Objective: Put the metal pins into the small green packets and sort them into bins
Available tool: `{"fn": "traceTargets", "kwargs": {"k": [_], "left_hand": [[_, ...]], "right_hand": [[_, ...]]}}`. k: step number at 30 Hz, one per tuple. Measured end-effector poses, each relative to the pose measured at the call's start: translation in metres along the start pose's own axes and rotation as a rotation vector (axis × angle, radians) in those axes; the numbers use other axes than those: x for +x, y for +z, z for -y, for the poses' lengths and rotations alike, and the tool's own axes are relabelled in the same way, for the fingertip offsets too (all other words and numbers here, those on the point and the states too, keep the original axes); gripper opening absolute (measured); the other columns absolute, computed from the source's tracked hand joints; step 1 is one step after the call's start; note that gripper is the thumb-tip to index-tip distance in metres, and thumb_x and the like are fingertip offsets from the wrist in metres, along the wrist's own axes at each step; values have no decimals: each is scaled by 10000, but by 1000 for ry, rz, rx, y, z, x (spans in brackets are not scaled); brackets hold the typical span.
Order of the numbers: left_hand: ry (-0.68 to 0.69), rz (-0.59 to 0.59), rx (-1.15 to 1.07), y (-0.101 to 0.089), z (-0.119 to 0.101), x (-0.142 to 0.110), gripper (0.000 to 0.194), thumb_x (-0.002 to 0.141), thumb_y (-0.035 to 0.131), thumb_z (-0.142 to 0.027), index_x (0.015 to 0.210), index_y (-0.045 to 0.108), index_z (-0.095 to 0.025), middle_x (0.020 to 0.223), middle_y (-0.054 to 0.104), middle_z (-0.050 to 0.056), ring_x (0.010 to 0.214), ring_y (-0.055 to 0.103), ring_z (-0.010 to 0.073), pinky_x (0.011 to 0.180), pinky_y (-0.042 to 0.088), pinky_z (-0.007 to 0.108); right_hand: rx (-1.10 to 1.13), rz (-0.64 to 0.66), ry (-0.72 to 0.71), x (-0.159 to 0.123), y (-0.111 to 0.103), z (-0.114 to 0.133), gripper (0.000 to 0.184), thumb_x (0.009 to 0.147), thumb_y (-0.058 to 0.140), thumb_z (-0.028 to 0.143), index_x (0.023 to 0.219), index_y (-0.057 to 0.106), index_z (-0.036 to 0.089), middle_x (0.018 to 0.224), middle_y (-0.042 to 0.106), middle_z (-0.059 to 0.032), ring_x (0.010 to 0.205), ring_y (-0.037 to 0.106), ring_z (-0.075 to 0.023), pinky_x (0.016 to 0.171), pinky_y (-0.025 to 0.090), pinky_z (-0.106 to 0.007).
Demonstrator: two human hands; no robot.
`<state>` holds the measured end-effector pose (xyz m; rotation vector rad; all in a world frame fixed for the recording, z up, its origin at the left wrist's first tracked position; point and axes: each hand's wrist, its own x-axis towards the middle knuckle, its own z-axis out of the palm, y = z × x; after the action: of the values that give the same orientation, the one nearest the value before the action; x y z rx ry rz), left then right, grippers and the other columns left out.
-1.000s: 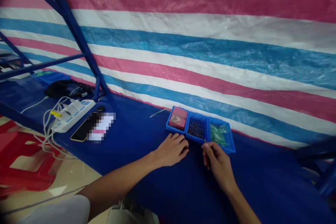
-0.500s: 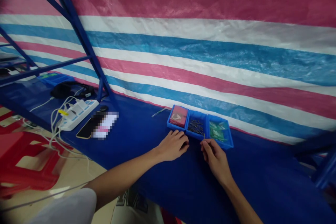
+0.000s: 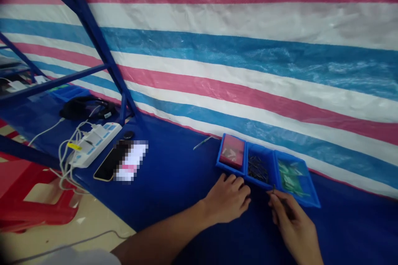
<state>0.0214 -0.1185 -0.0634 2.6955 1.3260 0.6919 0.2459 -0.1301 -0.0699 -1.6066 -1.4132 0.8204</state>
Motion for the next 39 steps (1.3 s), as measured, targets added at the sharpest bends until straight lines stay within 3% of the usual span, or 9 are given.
{"fn": "traceTargets", "kwargs": {"k": [7,12,22,32,39], "left_hand": [[-7,-4,-25,1,0,1,240,1071,524,-370,1070,638,-160,1049,636,86,1025,582,252,848,479,411],[-18,2,-28,1,0,1,224,1064,539,-373,1045,626,-167,1048,634,84,1034,582,256,857,484,415],[-71,47,-3,0,1,1,176,1064,547,-366,1068,598,-198,1100,633,63,1083,569,265,889,479,435],[-82,70,16,-4,-3,1,147,1078,517,-328,1062,597,-206,1117,639,76,1080,570,269,902,452,426],[-80,68,19,-5,-3,1,142,1081,512,-319,1043,596,-211,1100,642,71,1058,572,264,887,448,419]], "right_hand": [[-44,-27,6,2,3,5,548,790,760,720,1001,723,216,702,669,-42,496,561,-165,431,478,-261],[65,-9,18,2,5,9,507,820,765,681,1010,712,215,753,682,-46,490,554,-152,408,449,-248],[272,2,69,2,8,20,454,859,770,635,975,708,201,657,621,-3,454,498,-114,391,360,-205],[322,51,17,0,11,16,392,959,684,595,931,681,203,620,576,25,446,484,-99,406,344,-197],[531,57,111,0,15,23,398,948,700,594,895,649,203,614,540,41,434,433,-80,371,283,-174]]}}
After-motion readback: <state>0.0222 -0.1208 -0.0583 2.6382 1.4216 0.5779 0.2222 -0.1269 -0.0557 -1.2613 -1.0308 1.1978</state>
